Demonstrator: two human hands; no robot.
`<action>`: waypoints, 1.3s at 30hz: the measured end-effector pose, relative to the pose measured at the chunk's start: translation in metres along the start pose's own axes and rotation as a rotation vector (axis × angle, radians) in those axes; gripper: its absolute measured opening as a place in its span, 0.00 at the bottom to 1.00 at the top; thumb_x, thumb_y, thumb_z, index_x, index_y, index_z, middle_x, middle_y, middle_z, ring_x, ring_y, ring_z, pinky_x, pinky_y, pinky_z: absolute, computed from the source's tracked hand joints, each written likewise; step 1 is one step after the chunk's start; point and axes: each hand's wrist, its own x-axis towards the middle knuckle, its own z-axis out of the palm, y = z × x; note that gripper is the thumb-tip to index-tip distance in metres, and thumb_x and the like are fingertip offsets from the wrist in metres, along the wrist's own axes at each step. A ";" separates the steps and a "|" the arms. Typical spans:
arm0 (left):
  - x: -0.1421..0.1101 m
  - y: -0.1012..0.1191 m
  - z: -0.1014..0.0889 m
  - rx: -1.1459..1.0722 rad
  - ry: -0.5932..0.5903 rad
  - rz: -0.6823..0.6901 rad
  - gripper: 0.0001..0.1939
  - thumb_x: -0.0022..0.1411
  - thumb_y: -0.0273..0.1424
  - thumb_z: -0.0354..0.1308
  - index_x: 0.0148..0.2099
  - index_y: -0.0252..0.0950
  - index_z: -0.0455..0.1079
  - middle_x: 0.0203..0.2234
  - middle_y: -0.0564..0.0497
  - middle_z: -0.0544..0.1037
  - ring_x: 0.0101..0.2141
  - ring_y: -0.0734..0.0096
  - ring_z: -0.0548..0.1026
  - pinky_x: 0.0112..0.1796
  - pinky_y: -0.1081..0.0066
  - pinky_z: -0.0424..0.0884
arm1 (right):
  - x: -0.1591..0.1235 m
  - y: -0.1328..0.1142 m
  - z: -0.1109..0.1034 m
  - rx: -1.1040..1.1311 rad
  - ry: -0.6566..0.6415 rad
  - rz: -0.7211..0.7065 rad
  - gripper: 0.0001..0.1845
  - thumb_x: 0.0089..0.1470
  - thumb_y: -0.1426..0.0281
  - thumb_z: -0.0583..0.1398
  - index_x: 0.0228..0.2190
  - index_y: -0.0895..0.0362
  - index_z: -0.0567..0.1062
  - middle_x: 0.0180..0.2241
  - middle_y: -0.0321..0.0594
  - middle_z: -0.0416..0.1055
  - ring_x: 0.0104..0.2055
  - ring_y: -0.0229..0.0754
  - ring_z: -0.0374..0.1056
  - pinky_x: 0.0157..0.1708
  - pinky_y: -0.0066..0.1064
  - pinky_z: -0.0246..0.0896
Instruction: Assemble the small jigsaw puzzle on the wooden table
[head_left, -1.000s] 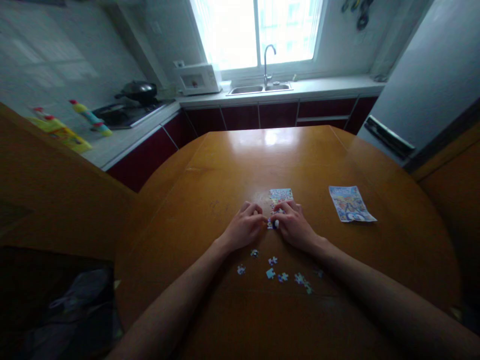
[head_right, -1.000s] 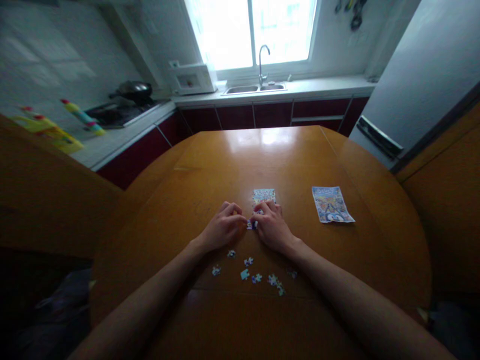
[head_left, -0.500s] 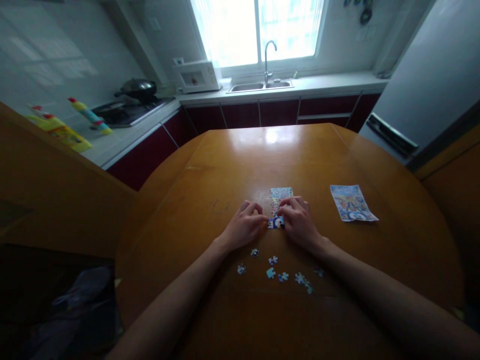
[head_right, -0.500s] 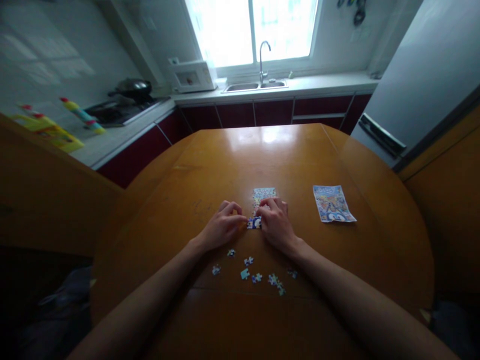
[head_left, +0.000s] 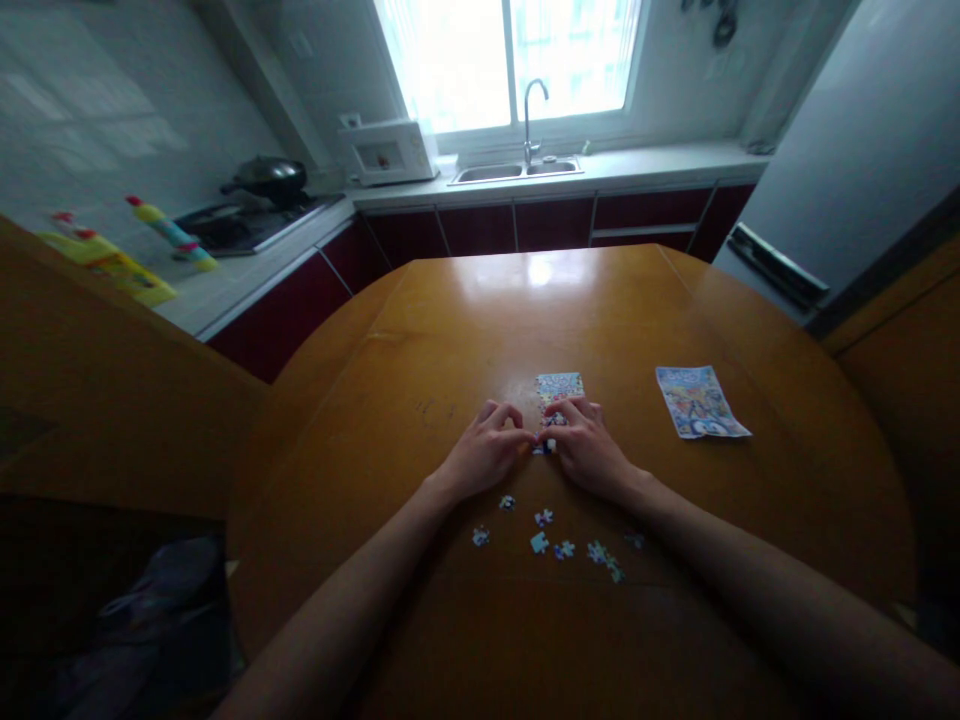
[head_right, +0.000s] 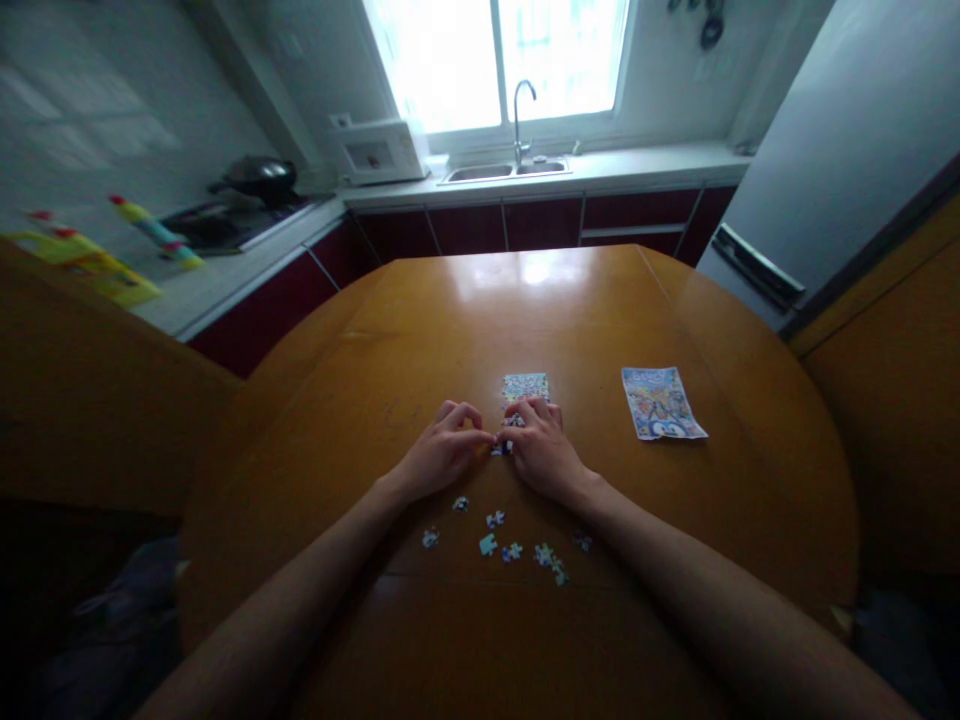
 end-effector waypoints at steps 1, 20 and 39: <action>0.000 0.000 0.000 0.002 -0.004 -0.002 0.16 0.65 0.20 0.54 0.46 0.42 0.78 0.42 0.46 0.71 0.45 0.60 0.64 0.47 0.59 0.71 | 0.000 0.000 0.001 0.001 0.000 0.001 0.18 0.55 0.80 0.58 0.38 0.48 0.82 0.50 0.43 0.70 0.58 0.54 0.55 0.54 0.50 0.51; 0.002 0.003 -0.005 -0.005 0.105 -0.065 0.14 0.58 0.16 0.48 0.42 0.37 0.66 0.40 0.47 0.71 0.45 0.60 0.65 0.48 0.61 0.68 | -0.002 0.006 -0.034 0.181 0.249 0.003 0.08 0.59 0.73 0.61 0.37 0.52 0.81 0.41 0.44 0.74 0.48 0.49 0.65 0.49 0.44 0.61; 0.001 -0.002 -0.003 -0.029 0.084 -0.041 0.12 0.62 0.18 0.52 0.41 0.37 0.73 0.39 0.47 0.73 0.43 0.62 0.66 0.45 0.62 0.70 | -0.004 -0.009 -0.053 0.109 -0.152 -0.283 0.10 0.61 0.73 0.58 0.31 0.51 0.79 0.37 0.38 0.74 0.43 0.43 0.63 0.46 0.36 0.59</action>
